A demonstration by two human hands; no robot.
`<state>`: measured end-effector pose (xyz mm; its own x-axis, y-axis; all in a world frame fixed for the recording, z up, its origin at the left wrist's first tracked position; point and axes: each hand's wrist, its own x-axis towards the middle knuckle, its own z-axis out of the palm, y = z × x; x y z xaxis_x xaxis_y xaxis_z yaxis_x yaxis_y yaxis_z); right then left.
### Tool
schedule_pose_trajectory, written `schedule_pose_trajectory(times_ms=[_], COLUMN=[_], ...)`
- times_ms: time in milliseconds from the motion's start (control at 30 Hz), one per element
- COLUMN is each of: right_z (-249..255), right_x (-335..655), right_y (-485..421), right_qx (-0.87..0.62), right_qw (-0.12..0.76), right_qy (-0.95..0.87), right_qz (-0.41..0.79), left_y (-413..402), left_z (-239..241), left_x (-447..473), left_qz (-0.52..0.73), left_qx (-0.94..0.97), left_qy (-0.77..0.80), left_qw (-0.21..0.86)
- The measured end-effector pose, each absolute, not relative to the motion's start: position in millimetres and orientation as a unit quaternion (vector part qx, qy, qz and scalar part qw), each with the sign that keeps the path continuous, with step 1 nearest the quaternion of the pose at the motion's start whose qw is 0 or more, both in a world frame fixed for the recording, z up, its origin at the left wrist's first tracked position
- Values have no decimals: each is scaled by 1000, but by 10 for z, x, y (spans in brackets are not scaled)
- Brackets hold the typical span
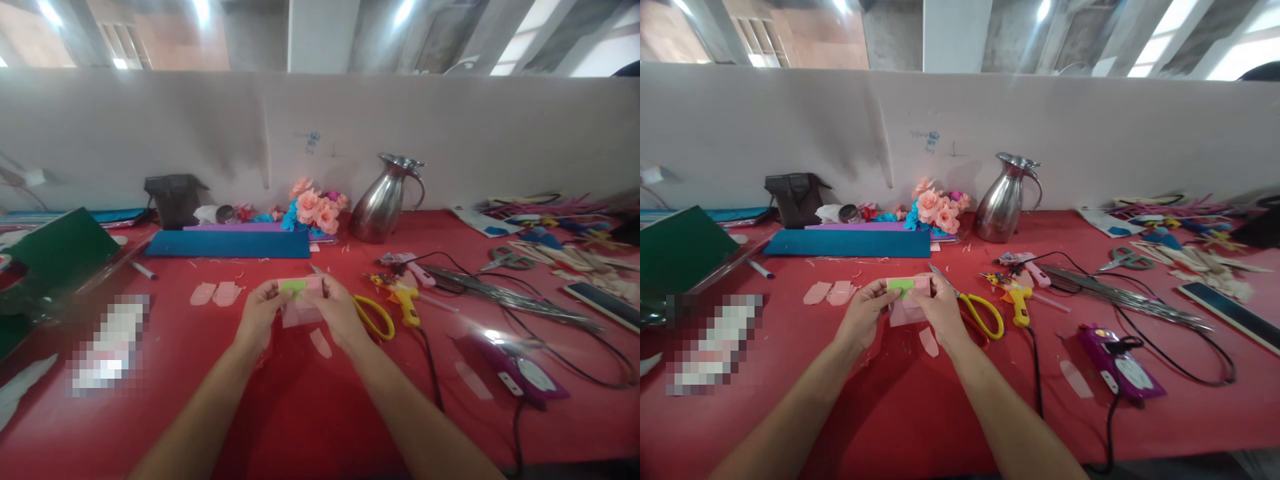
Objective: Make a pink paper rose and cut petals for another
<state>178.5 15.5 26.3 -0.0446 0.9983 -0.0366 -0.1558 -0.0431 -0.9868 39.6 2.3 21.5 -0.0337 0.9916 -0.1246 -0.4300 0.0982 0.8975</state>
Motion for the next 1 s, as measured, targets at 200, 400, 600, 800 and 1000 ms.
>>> schedule_pose_trajectory(times_ms=[200, 400, 600, 800, 1000], right_z=[275, 328, 558, 469, 477], right_x=[1766, 1897, 2427, 2696, 2586], right_y=[140, 186, 207, 270, 250], right_qx=[-471, -486, -616, -600, -639], right_qw=[516, 476, 156, 16, -17], right_qy=[-463, -539, -741, -777, -751], right_qz=[546, 497, 214, 191, 164], left_y=[8, 65, 190, 273, 285], left_z=[224, 254, 221, 133, 123], left_x=[389, 304, 125, 51, 28], left_qz=[520, 546, 619, 652, 654], left_qx=[317, 285, 239, 204, 190], left_qy=[428, 452, 448, 445, 430], left_qw=[668, 645, 599, 579, 592])
